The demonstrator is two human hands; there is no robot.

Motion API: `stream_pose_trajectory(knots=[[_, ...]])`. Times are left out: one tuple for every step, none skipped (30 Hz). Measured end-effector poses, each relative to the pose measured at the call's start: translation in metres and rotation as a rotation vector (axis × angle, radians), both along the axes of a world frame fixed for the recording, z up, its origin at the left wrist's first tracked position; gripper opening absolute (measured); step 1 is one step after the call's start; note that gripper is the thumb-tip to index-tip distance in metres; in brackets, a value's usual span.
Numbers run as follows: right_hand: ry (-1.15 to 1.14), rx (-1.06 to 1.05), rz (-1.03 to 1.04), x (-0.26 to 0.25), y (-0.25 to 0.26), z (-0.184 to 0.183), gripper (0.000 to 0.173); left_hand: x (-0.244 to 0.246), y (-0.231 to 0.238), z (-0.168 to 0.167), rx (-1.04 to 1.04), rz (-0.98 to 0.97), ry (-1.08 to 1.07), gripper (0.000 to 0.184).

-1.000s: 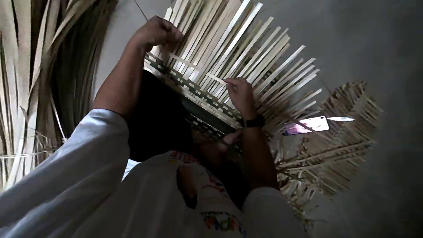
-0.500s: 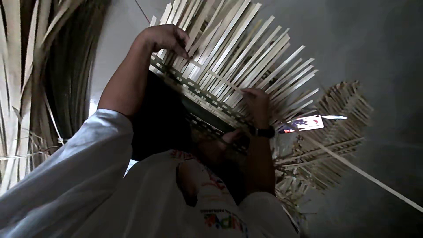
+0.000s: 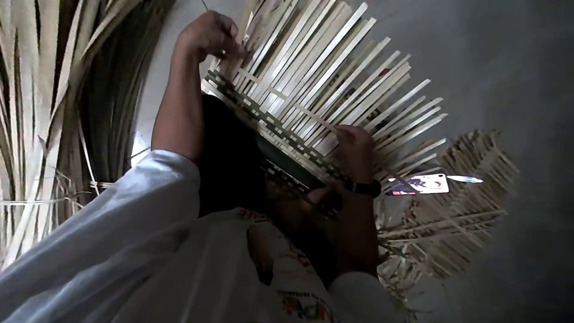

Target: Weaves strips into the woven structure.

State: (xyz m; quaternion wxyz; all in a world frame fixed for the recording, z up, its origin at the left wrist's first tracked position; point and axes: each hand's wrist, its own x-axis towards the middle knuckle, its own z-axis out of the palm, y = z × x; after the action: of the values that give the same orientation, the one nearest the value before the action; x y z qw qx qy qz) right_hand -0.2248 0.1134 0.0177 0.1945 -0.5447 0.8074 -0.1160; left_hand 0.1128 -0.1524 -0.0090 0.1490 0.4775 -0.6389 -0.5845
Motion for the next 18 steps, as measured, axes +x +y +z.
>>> stream_pose_trajectory(knots=[[0.006,0.005,-0.012,-0.001,-0.002,0.001,0.028,0.005,0.003,0.003,0.025,-0.013,0.031,0.02],[0.003,0.01,-0.02,-0.002,-0.002,0.0,0.028,0.008,0.008,0.004,0.035,-0.039,0.043,0.029],[0.0,0.015,-0.03,-0.003,-0.002,-0.002,0.028,0.007,0.012,0.003,0.032,-0.067,0.03,0.039],[-0.008,0.024,-0.041,-0.005,-0.003,-0.002,0.028,0.006,0.013,0.003,0.017,-0.09,-0.003,0.046],[-0.017,0.041,-0.057,-0.005,-0.002,0.0,0.027,0.005,0.012,0.001,0.006,-0.1,-0.034,0.046],[-0.019,0.053,-0.064,-0.006,-0.001,0.001,0.027,0.005,0.011,-0.003,-0.008,-0.105,-0.056,0.037],[-0.02,0.046,-0.063,-0.007,-0.002,0.0,0.027,0.006,0.008,-0.005,-0.018,-0.106,-0.07,0.027],[-0.014,0.027,-0.053,-0.005,-0.003,-0.002,0.026,0.008,0.009,-0.004,-0.017,-0.113,-0.079,0.023],[-0.01,0.001,-0.035,-0.001,-0.005,-0.006,0.027,0.008,0.01,-0.004,-0.028,-0.128,-0.092,0.023],[-0.004,-0.031,-0.01,0.006,-0.009,-0.011,0.027,0.007,0.011,-0.005,-0.065,-0.145,-0.126,0.023],[-0.007,-0.049,0.005,0.014,-0.017,-0.015,0.027,0.006,0.01,-0.006,-0.113,-0.15,-0.179,0.025],[-0.015,-0.07,0.019,0.023,-0.025,-0.019,0.026,0.005,0.009,-0.007,-0.161,-0.125,-0.248,0.028],[-0.031,-0.084,0.026,0.031,-0.033,-0.021,0.026,0.007,0.007,-0.011,-0.197,-0.068,-0.318,0.03],[-0.051,-0.102,0.037,0.038,-0.04,-0.024,0.025,0.011,0.006,-0.015,-0.217,0.007,-0.381,0.032],[-0.071,-0.113,0.047,0.043,-0.045,-0.026,0.024,0.014,0.005,-0.018,-0.229,0.08,-0.432,0.036],[-0.084,-0.11,0.051,0.045,-0.048,-0.026,0.024,0.014,0.005,-0.019,-0.24,0.127,-0.466,0.04],[-0.089,-0.102,0.057,0.045,-0.048,-0.025,0.024,0.013,0.007,-0.02,-0.248,0.143,-0.475,0.046],[-0.09,-0.09,0.062,0.042,-0.046,-0.023,0.024,0.011,0.008,-0.02,-0.251,0.132,-0.465,0.053]])
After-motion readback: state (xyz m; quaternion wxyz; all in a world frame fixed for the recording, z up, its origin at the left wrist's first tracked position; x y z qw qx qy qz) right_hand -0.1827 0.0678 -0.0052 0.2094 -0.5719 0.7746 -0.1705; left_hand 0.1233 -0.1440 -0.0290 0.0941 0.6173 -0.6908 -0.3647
